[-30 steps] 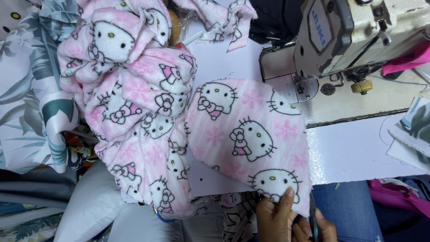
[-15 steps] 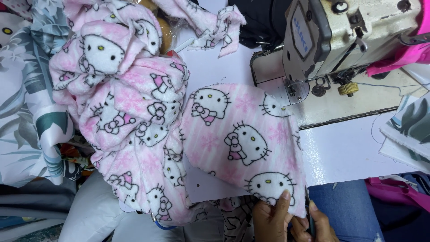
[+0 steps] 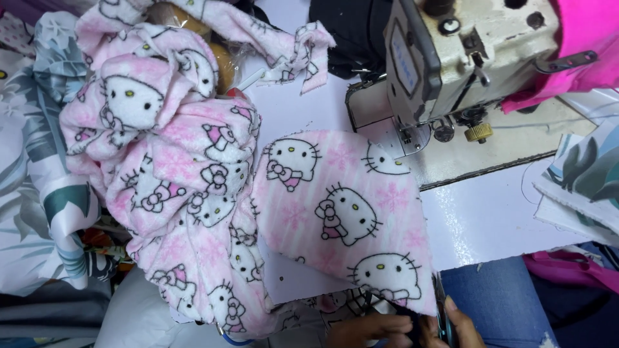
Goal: The person is trimming excess fabric from a Hello Kitty patterned garment piece using small scissors and preparing it for sewing.
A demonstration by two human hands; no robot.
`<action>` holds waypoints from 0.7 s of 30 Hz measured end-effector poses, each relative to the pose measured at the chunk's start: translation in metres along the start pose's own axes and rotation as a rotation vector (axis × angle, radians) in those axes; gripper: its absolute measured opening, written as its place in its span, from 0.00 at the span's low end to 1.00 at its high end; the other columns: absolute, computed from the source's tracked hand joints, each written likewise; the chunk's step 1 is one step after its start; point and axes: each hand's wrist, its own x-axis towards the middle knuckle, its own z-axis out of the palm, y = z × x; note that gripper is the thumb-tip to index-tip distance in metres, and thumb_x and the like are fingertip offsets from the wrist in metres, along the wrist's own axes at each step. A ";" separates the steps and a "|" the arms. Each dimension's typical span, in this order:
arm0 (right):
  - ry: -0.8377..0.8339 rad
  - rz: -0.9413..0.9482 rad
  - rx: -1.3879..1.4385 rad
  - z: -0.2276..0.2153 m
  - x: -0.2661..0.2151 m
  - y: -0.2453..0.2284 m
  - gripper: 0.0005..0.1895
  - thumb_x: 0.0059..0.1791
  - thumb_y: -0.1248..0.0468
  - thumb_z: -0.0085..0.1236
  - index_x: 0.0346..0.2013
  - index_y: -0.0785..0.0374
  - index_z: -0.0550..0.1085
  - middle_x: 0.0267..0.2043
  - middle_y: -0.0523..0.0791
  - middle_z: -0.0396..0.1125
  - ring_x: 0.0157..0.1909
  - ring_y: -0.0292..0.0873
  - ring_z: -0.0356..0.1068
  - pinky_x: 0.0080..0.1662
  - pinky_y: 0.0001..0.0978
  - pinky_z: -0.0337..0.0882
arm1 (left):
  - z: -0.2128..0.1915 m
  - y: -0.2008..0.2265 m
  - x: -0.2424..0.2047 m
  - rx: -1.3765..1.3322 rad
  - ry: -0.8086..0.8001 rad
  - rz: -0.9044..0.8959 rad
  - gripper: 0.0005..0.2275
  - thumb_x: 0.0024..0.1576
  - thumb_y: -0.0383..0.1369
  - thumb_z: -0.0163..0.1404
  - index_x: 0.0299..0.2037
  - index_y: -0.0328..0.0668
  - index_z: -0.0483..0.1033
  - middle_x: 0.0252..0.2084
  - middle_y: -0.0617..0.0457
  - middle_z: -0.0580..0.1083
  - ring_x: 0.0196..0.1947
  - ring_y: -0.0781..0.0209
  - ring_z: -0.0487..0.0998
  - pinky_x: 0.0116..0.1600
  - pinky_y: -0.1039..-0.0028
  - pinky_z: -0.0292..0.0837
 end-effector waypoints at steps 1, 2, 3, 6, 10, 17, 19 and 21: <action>-0.122 -0.026 -0.121 -0.006 0.002 -0.002 0.33 0.59 0.40 0.39 0.28 0.68 0.67 0.12 0.45 0.51 0.11 0.43 0.49 0.16 0.37 0.52 | -0.016 0.007 0.007 0.077 -0.082 0.140 0.08 0.54 0.35 0.59 0.38 0.65 0.90 0.36 0.67 0.88 0.31 0.71 0.87 0.35 0.79 0.81; -0.123 -0.025 -0.119 -0.011 0.004 -0.002 0.33 0.59 0.40 0.39 0.28 0.68 0.67 0.12 0.45 0.51 0.11 0.43 0.49 0.16 0.37 0.52 | -0.021 0.021 0.016 0.079 -0.082 0.139 0.08 0.54 0.35 0.59 0.38 0.65 0.90 0.36 0.67 0.88 0.31 0.71 0.87 0.35 0.79 0.81; -0.045 -0.021 -0.165 -0.015 0.006 -0.001 0.35 0.59 0.39 0.38 0.29 0.69 0.68 0.12 0.46 0.51 0.11 0.44 0.49 0.16 0.38 0.52 | -0.026 0.034 0.024 0.153 0.011 0.454 0.08 0.59 0.34 0.54 0.45 0.55 0.85 0.40 0.59 0.85 0.33 0.65 0.87 0.35 0.74 0.82; 0.050 -0.009 -0.238 -0.030 0.010 0.002 0.36 0.59 0.39 0.38 0.35 0.74 0.72 0.14 0.49 0.52 0.12 0.44 0.48 0.16 0.37 0.51 | -0.029 0.047 0.068 0.449 -0.010 0.932 0.12 0.65 0.32 0.51 0.58 0.42 0.76 0.58 0.47 0.74 0.56 0.50 0.74 0.56 0.53 0.67; 0.300 -0.129 -0.434 0.012 -0.005 -0.007 0.35 0.59 0.49 0.41 0.37 0.83 0.78 0.16 0.52 0.52 0.14 0.47 0.48 0.21 0.39 0.50 | -0.019 0.042 0.114 0.774 -0.219 1.039 0.27 0.66 0.45 0.47 0.73 0.43 0.60 0.79 0.43 0.54 0.80 0.32 0.49 0.75 0.29 0.39; 0.229 -0.405 -0.460 0.081 -0.023 -0.011 0.29 0.60 0.52 0.43 0.33 0.77 0.76 0.12 0.48 0.48 0.10 0.42 0.43 0.15 0.33 0.42 | -0.005 0.041 0.116 0.864 -0.004 1.016 0.29 0.66 0.50 0.45 0.75 0.49 0.59 0.79 0.42 0.54 0.80 0.41 0.51 0.75 0.36 0.46; 0.313 -0.402 -0.541 0.093 -0.028 -0.016 0.33 0.60 0.50 0.45 0.29 0.79 0.79 0.11 0.48 0.46 0.12 0.43 0.42 0.18 0.36 0.40 | -0.002 0.042 0.113 0.916 0.068 0.986 0.30 0.66 0.51 0.45 0.75 0.49 0.58 0.78 0.39 0.55 0.78 0.37 0.53 0.74 0.37 0.47; 0.379 -0.404 -0.578 0.063 -0.016 -0.020 0.35 0.60 0.51 0.46 0.29 0.83 0.82 0.12 0.51 0.50 0.13 0.46 0.46 0.20 0.36 0.45 | 0.003 0.034 0.100 0.894 0.065 1.018 0.28 0.67 0.47 0.46 0.73 0.41 0.60 0.78 0.36 0.55 0.78 0.37 0.52 0.75 0.36 0.43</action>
